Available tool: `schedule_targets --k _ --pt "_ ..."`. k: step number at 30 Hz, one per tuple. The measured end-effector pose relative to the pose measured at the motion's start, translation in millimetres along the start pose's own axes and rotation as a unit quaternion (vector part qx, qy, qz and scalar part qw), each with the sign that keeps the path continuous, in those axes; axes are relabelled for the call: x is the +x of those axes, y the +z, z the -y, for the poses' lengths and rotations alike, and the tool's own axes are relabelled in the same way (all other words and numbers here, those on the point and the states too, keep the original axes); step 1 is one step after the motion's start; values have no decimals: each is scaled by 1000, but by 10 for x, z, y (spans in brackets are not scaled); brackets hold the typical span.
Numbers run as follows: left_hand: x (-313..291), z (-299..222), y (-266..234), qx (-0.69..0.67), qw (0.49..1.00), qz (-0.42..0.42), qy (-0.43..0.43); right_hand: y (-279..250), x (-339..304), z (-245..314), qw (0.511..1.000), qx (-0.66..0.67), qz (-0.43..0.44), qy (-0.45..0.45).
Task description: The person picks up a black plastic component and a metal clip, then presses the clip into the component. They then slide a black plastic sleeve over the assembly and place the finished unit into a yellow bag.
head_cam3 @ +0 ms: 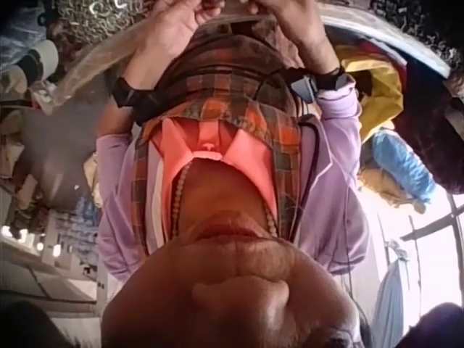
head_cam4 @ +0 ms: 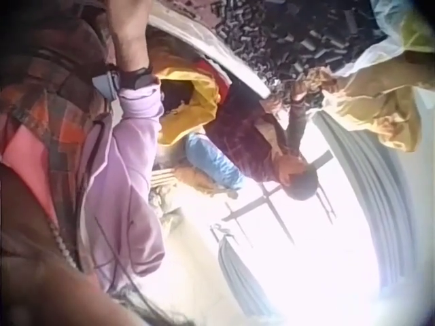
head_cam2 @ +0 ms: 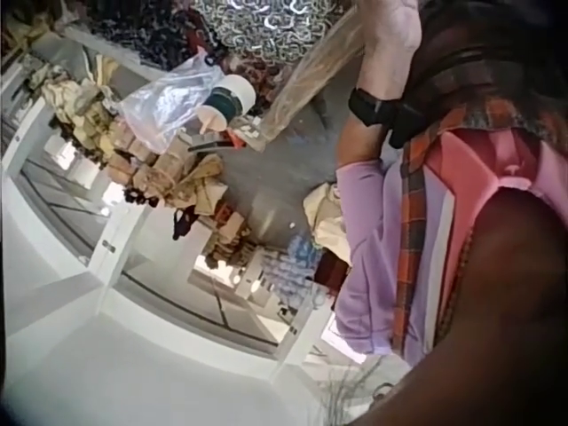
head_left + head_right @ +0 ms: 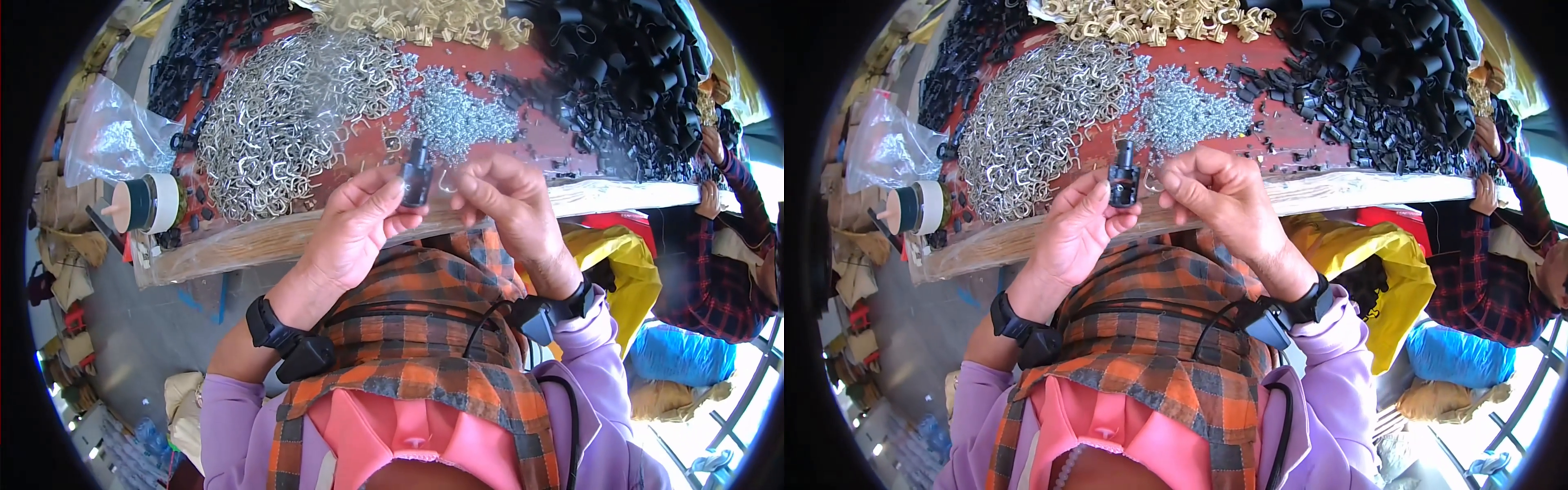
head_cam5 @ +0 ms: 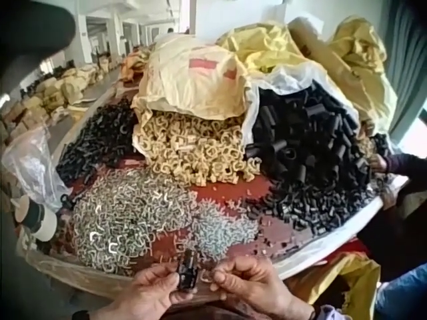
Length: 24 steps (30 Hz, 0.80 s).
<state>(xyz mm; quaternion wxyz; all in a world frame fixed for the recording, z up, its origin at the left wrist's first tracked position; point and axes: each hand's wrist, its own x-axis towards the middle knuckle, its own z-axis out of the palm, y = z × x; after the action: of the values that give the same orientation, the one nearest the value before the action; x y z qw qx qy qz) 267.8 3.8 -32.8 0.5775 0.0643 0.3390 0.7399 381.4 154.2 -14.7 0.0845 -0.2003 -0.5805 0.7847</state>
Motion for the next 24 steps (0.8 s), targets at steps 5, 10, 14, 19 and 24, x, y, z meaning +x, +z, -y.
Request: schedule_targets --k 5,10,14,19,24 --pt "0 18 109 -1 999 -12 -41 46 -17 -63 974 -136 -13 -180" --pt "-59 14 62 -18 998 -32 -48 149 -14 5 890 -340 20 -304" --pt "-113 -15 41 -11 998 -45 -40 226 -7 27 841 -412 28 -351" --pt "-186 -70 -8 35 998 -19 -49 272 6 24 826 -432 60 -357" --pt "-182 -95 9 34 998 4 -56 282 -63 10 979 -181 25 -94"
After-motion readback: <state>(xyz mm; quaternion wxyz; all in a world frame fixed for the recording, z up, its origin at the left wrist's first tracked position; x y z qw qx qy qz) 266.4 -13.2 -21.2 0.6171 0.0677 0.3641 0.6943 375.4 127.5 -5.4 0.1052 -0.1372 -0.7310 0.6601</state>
